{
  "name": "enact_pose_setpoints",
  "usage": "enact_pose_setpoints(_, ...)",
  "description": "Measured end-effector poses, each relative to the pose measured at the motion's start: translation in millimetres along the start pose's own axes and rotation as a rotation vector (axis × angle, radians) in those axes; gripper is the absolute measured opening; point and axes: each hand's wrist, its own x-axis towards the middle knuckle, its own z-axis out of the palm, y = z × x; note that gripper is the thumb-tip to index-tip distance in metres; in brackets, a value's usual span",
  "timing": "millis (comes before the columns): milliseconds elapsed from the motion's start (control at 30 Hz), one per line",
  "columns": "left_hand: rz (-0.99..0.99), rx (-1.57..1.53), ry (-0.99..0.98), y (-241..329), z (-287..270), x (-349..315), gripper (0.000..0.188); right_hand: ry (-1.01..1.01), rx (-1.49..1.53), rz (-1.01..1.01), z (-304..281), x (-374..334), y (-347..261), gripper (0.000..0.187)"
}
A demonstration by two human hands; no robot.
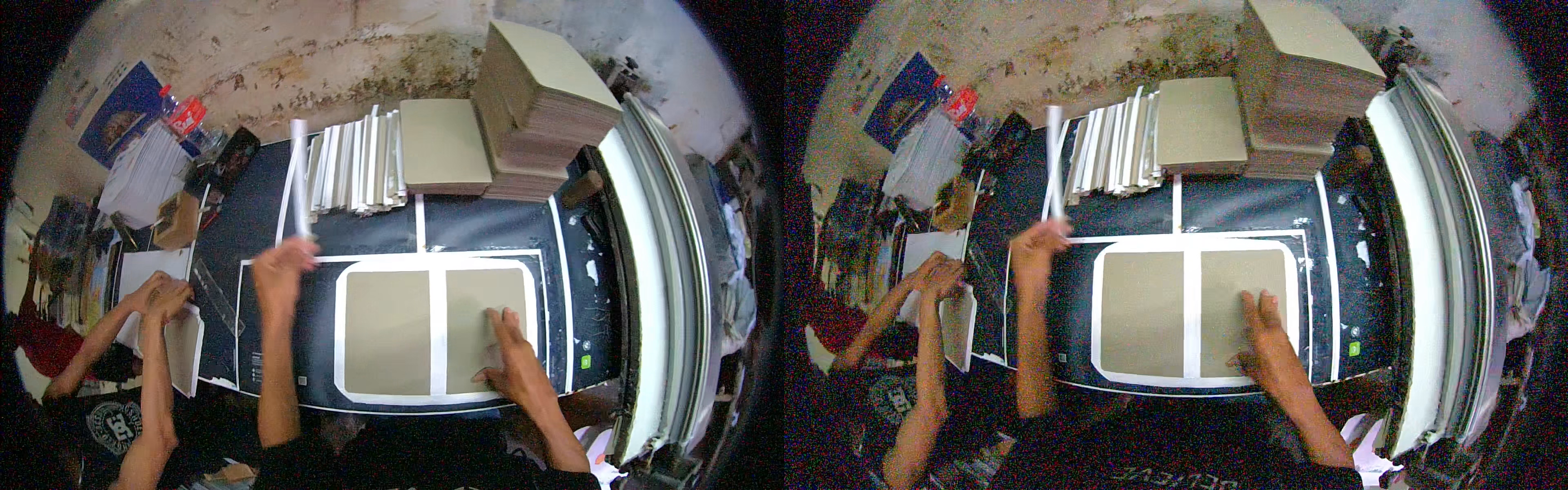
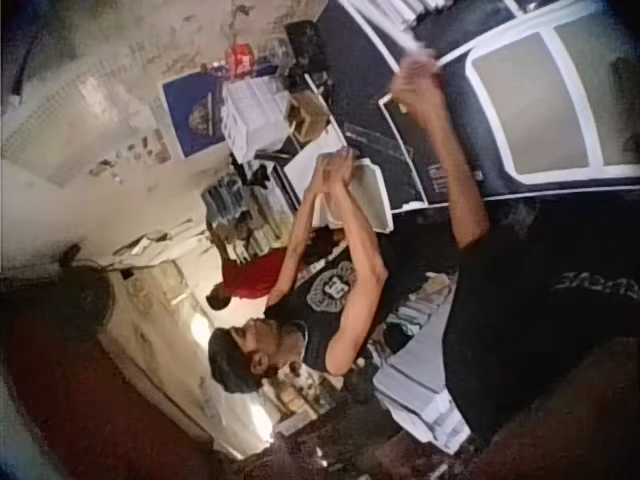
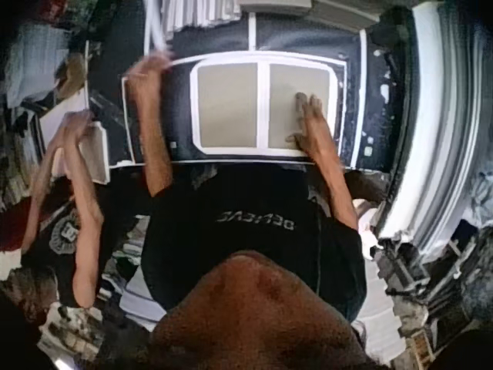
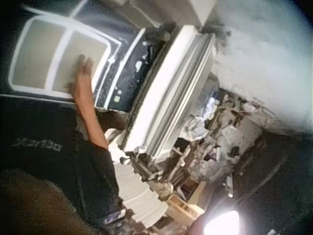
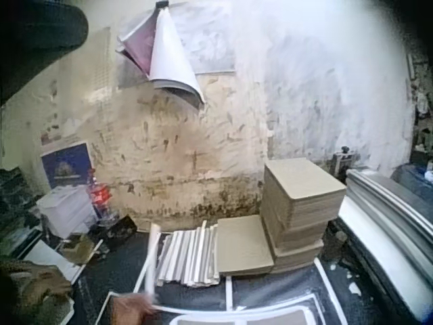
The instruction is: The person positions and glues cardstock pieces onto a larger paper sheet, then applies a printed cover sheet using a gluing machine.
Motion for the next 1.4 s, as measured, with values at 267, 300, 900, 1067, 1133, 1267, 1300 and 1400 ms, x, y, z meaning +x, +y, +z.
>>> enact_pose_setpoints(267, -0.402, -0.371, -0.769, 29, 86, -169, 0.03, 0.204, 0.635, 0.106, 6, -10, -44, 0.026)
enact_pose_setpoints(300, -0.418, -0.376, -0.83, 33, 90, -177, 0.031, 0.112, 0.732, 0.201, 8, -10, -45, 0.022)
enact_pose_setpoints(900, 0.53, 0.455, -0.617, -18, 103, -83, 0.035, -0.224, 0.955, 0.343, 52, -11, -20, 0.013)
enact_pose_setpoints(1067, 0.581, 0.523, -0.686, -22, 94, -85, 0.055, -0.242, 0.892, 0.347, 54, -8, -29, 0.015)
enact_pose_setpoints(1133, 0.629, 0.622, -0.751, -10, 94, -87, 0.065, -0.194, 0.882, 0.306, 55, -7, -28, 0.015)
enact_pose_setpoints(1267, 0.665, 0.768, -0.822, -10, 97, -87, 0.074, -0.243, 0.863, 0.355, 50, 0, -30, 0.015)
enact_pose_setpoints(1300, 0.661, 0.786, -0.827, -8, 98, -87, 0.074, -0.246, 0.833, 0.36, 45, 2, -34, 0.015)
enact_pose_setpoints(1400, 0.633, 0.786, -0.827, -11, 100, -89, 0.081, -0.25, 0.812, 0.333, 49, 1, -27, 0.016)
